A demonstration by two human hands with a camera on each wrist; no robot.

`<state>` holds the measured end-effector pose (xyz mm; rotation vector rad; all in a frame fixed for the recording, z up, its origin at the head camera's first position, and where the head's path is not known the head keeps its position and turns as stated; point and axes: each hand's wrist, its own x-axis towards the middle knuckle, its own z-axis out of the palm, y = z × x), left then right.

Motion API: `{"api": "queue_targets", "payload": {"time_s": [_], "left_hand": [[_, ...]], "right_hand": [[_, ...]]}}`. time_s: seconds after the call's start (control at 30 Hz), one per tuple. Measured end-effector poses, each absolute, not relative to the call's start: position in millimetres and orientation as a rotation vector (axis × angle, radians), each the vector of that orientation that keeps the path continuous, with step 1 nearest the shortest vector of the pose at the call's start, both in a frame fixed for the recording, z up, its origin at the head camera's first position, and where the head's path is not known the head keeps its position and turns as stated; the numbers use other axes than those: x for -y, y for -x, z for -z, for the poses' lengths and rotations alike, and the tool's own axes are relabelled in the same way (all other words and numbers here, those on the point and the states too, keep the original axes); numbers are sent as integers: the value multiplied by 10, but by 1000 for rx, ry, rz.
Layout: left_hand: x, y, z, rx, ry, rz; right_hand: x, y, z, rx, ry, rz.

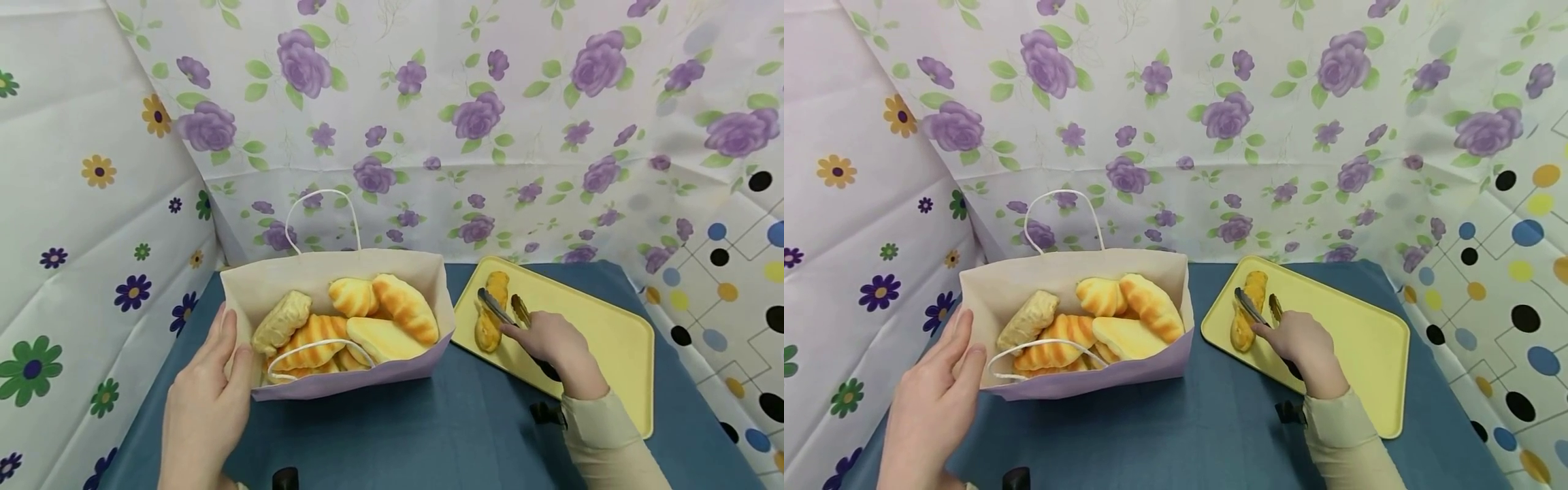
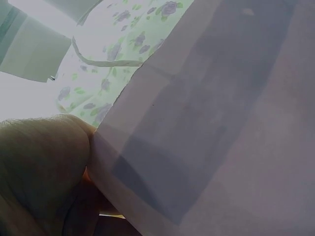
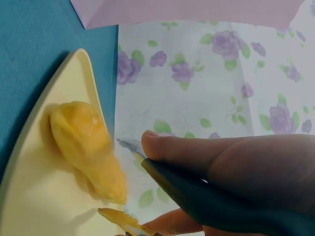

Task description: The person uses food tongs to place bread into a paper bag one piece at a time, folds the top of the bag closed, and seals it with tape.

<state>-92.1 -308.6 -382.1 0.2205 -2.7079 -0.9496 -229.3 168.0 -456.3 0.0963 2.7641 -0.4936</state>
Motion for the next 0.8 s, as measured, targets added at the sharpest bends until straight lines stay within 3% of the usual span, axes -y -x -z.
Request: {"api": "queue_targets", "payload": {"time_s": [0.8], "left_hand": [[3063,926,3811,2712,-237,954]], "right_hand": [[-1851,2383,4259,-2724,85,214]]}}
